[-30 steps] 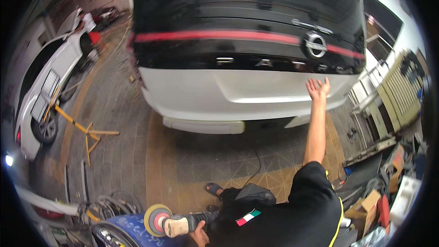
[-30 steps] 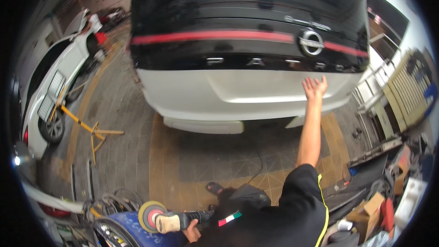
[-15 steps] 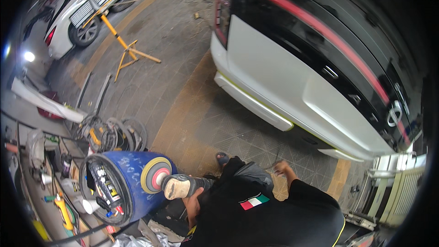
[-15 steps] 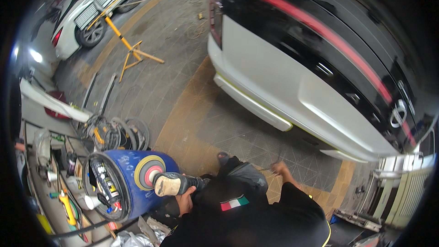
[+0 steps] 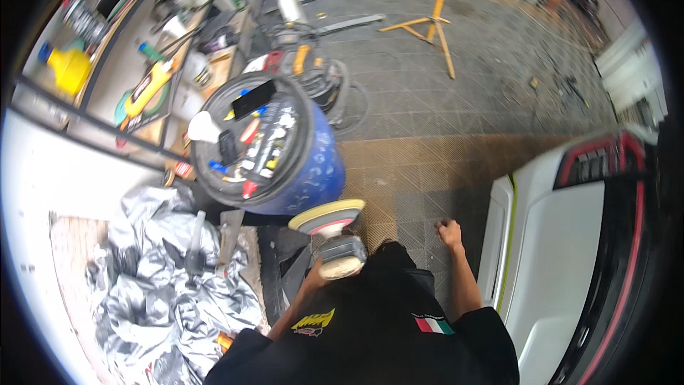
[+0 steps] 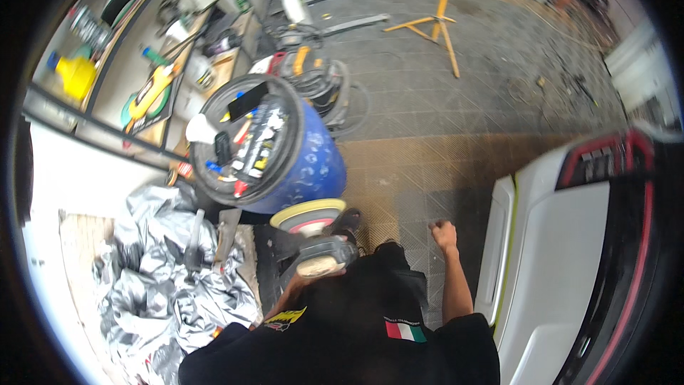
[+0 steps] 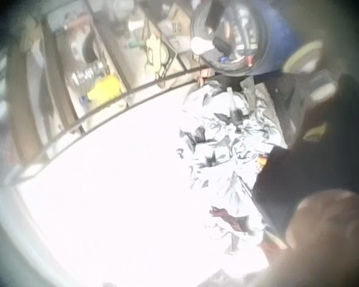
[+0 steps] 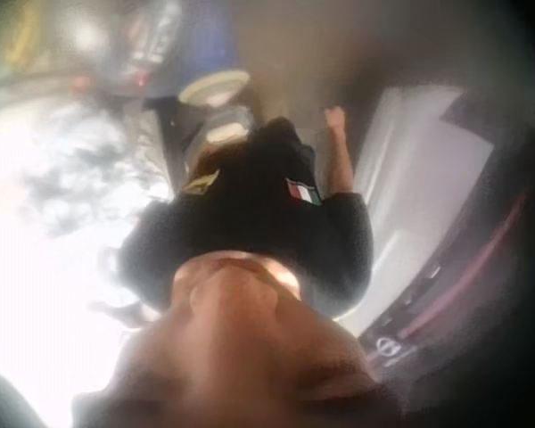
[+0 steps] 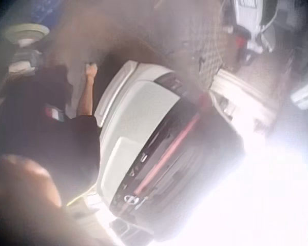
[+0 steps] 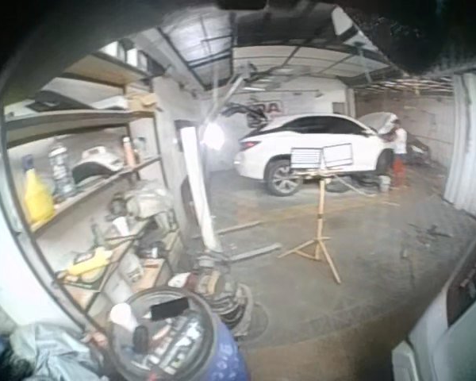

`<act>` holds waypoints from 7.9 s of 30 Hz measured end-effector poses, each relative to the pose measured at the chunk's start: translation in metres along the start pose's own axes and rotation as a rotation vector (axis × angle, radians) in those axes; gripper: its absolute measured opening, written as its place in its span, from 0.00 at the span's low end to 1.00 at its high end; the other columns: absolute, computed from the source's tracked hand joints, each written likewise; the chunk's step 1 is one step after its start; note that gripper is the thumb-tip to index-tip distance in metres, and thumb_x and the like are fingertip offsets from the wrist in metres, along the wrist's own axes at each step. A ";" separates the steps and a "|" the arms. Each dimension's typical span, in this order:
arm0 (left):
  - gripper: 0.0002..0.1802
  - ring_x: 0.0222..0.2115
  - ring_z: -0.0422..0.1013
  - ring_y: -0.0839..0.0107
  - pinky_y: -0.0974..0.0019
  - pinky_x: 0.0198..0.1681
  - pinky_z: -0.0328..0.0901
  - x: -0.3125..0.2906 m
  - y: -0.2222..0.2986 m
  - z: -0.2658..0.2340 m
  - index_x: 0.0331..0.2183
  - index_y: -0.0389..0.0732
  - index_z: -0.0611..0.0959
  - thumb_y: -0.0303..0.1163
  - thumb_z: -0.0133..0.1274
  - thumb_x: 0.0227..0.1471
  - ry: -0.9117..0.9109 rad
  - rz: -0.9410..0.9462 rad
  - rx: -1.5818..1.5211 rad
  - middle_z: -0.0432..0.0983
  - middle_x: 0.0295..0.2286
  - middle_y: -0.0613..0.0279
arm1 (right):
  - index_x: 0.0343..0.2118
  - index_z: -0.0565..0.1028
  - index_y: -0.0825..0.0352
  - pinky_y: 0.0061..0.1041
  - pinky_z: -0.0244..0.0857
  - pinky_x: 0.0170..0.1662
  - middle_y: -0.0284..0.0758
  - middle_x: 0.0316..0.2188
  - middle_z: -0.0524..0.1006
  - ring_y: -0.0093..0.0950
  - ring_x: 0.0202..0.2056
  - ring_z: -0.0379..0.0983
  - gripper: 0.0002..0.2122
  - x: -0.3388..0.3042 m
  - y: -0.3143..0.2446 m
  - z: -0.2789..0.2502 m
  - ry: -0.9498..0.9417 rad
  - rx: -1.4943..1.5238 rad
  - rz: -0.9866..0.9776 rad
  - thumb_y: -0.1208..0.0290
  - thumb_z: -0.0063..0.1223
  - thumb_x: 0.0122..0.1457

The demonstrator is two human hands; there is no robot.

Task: The person uses a rotary polisher with a buffing pad to polish the rear bumper of a white car. They systematically move the tool across the surface, working around the taillights and the 'NISSAN' and 'ZERO' emblems, and later move to the side of the vehicle.

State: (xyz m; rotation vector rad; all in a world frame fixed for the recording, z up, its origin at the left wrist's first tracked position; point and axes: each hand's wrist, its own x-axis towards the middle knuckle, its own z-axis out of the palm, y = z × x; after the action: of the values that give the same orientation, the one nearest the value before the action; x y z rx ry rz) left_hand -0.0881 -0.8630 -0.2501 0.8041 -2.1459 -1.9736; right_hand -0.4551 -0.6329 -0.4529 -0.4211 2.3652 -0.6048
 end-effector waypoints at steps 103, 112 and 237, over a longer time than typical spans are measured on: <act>0.36 0.31 0.79 0.55 0.55 0.37 0.77 0.675 0.064 0.450 0.48 0.27 0.75 0.50 0.57 0.49 -2.178 0.370 -0.540 0.79 0.34 0.46 | 0.60 0.67 0.72 0.31 0.76 0.34 0.48 0.35 0.83 0.39 0.32 0.83 0.35 0.343 -0.076 -0.035 2.190 0.328 0.481 0.50 0.63 0.58; 0.33 0.34 0.76 0.69 0.66 0.39 0.71 0.595 0.070 0.433 0.44 0.27 0.74 0.44 0.68 0.48 -2.147 0.654 -0.366 0.78 0.35 0.54 | 0.49 0.68 0.78 0.23 0.64 0.21 0.32 0.16 0.74 0.22 0.17 0.71 0.40 0.328 -0.091 -0.025 2.401 0.923 0.259 0.35 0.51 0.59; 0.42 0.41 0.71 0.67 0.63 0.49 0.67 0.545 -0.047 0.399 0.54 0.30 0.62 0.41 0.69 0.50 -1.749 0.796 -0.279 0.71 0.42 0.54 | 0.34 0.74 0.70 0.21 0.57 0.19 0.26 0.16 0.69 0.17 0.17 0.66 0.38 0.248 -0.021 0.059 2.156 1.070 0.196 0.27 0.53 0.51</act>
State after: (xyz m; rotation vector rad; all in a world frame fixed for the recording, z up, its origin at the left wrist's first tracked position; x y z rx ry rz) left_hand -0.7103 -0.7543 -0.4955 -2.1731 -1.7053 -2.3544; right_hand -0.5956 -0.7786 -0.6098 1.7560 2.6393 -2.9266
